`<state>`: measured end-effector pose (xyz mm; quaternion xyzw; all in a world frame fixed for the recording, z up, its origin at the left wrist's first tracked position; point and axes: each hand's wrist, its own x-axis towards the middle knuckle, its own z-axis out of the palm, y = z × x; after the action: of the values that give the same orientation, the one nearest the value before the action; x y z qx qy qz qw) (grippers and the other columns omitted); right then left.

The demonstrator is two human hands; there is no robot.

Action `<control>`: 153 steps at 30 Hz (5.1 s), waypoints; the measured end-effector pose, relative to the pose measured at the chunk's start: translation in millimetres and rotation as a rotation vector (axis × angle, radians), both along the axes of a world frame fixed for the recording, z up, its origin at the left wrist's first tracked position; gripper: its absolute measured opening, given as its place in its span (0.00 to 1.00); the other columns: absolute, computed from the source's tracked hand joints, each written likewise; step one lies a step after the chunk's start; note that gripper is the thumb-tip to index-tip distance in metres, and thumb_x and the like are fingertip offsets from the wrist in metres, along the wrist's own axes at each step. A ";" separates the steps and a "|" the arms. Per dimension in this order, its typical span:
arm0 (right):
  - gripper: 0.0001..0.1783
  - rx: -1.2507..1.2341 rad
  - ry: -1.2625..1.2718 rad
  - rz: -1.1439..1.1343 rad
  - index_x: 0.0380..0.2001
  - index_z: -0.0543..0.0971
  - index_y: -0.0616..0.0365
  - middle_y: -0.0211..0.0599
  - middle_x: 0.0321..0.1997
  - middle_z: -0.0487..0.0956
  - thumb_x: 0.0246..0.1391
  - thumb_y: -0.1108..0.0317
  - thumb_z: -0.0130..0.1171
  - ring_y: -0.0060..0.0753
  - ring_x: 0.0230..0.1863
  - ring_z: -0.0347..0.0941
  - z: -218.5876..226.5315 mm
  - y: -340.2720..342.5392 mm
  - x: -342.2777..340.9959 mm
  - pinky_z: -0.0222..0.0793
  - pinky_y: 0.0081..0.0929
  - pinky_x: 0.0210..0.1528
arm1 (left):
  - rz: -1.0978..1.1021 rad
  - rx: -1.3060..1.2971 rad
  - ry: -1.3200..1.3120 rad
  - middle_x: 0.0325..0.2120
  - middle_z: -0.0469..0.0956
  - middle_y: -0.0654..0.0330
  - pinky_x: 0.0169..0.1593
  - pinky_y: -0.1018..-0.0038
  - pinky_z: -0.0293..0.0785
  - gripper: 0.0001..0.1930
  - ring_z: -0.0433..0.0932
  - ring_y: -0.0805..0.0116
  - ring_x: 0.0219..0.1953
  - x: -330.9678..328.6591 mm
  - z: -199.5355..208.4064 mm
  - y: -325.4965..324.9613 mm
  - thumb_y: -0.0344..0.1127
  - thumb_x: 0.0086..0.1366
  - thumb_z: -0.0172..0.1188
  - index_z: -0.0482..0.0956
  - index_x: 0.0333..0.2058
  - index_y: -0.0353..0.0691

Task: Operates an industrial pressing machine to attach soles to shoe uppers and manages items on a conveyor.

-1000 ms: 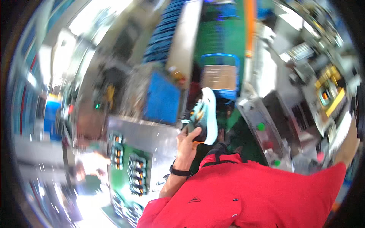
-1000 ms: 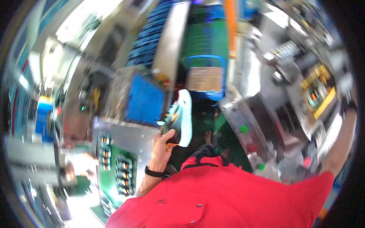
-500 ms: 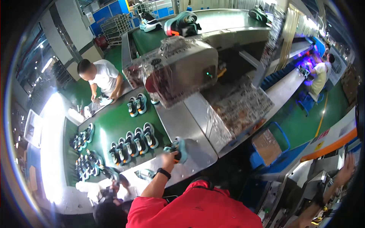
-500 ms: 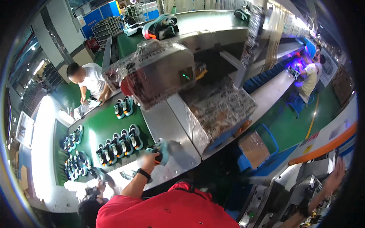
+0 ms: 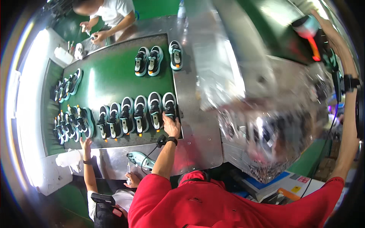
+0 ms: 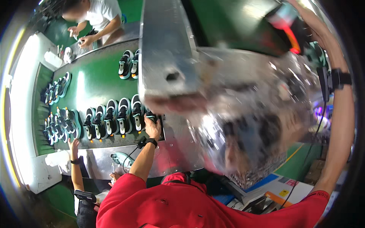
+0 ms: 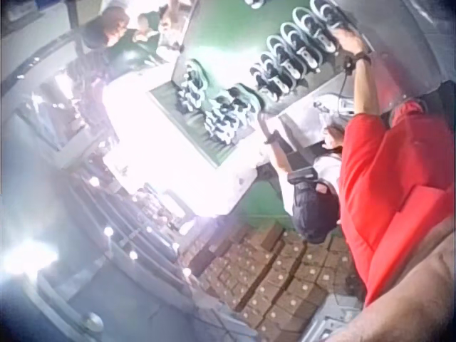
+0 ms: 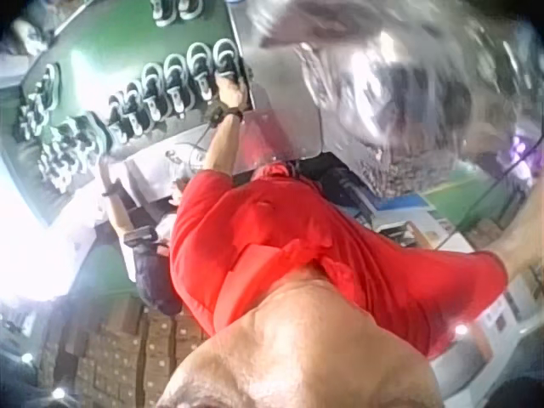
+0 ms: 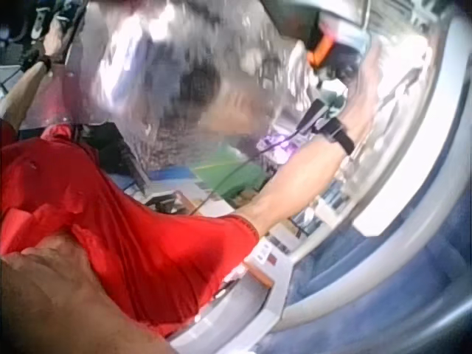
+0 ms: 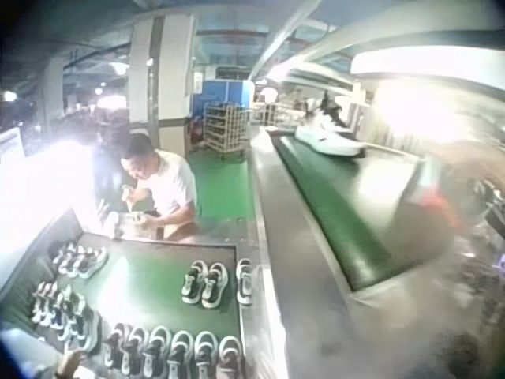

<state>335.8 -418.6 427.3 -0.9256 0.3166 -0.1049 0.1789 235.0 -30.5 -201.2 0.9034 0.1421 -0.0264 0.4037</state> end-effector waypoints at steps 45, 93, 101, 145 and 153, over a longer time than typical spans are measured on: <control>0.30 -0.064 -1.517 -1.563 0.50 0.77 0.59 0.33 0.42 0.78 0.38 0.70 0.69 0.22 0.41 0.72 -282.9 331.4 -1048.4 0.69 0.21 0.48 | -2.714 -0.477 0.786 0.50 0.73 0.53 0.48 0.75 0.72 0.37 0.73 0.69 0.48 -809.4 382.0 -207.2 0.46 0.67 0.56 0.53 0.66 0.30; 0.11 -0.112 -0.216 -0.999 0.40 0.75 0.56 0.43 0.40 0.76 0.51 0.72 0.56 0.49 0.44 0.73 -455.3 176.4 -935.6 0.70 0.41 0.44 | -1.253 -0.574 1.029 0.40 0.77 0.58 0.47 0.70 0.78 0.19 0.79 0.69 0.41 -542.8 293.9 -172.9 0.25 0.61 0.60 0.71 0.51 0.29; 0.09 -0.063 -0.131 -0.852 0.38 0.75 0.59 0.45 0.40 0.74 0.51 0.74 0.54 0.50 0.45 0.71 -547.2 164.0 -926.7 0.68 0.39 0.48 | -0.891 -0.599 0.912 0.36 0.78 0.55 0.34 0.67 0.81 0.18 0.80 0.67 0.35 -464.8 298.6 -79.8 0.26 0.57 0.65 0.74 0.45 0.26; 0.27 -0.096 -0.358 0.458 0.45 0.76 0.67 0.41 0.37 0.79 0.42 0.62 0.67 0.30 0.37 0.75 -55.2 80.8 156.6 0.71 0.28 0.38 | -0.093 0.156 -0.419 0.57 0.66 0.42 0.58 0.56 0.67 0.39 0.67 0.45 0.58 298.0 -18.0 1.3 0.44 0.56 0.64 0.58 0.62 0.32; 0.38 -0.177 -0.416 0.571 0.54 0.68 0.67 0.44 0.42 0.79 0.36 0.65 0.68 0.35 0.46 0.73 27.0 80.4 -53.5 0.70 0.32 0.49 | -0.768 -0.983 0.352 0.39 0.78 0.56 0.44 0.70 0.73 0.12 0.75 0.68 0.38 7.8 183.6 -5.4 0.33 0.67 0.55 0.76 0.46 0.32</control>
<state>282.3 -338.2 454.3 -0.9475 -0.0082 -0.2638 0.1808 242.8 -35.9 -17.6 0.5819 -0.1558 -0.3786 0.7027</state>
